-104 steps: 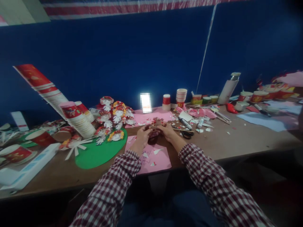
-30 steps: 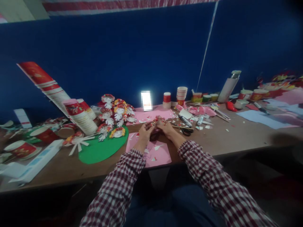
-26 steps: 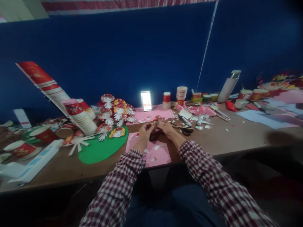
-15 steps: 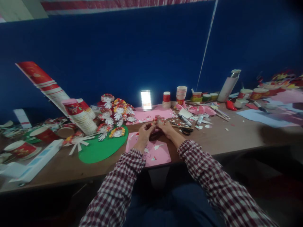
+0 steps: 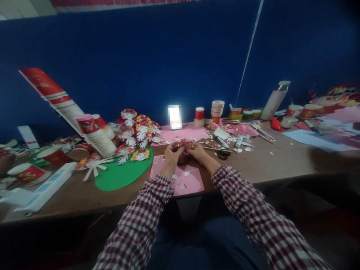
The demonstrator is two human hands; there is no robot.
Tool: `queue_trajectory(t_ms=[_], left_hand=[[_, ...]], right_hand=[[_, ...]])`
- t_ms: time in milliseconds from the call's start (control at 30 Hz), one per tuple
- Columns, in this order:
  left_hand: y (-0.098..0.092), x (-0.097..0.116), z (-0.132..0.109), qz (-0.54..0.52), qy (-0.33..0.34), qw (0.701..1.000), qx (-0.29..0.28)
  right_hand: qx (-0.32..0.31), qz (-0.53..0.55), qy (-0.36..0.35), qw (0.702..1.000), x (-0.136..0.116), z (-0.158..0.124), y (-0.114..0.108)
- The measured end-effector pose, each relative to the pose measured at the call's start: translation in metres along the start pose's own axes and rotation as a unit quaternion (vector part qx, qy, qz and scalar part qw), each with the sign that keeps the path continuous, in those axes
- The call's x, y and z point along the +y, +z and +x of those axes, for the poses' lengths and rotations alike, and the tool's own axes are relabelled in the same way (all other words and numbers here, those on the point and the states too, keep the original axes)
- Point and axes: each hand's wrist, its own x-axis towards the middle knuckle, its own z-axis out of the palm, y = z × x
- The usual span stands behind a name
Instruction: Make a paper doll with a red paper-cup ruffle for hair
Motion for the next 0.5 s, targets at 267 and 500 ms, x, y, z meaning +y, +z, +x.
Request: queue_trajectory(t_ms=[267,500], left_hand=[[0.0034,0.0079,-0.0050,-0.013,-0.007,1.000,-0.001],[0.0028,0.0059,-0.0022,-0.015,-0.015,1.000,0.003]], right_hand=[[0.009,0.001,0.006,1.000,-0.0011,0.0024,-0.0006],[0.028,-0.001,-0.004,1.000,-0.0004,0.0044,-0.0030]])
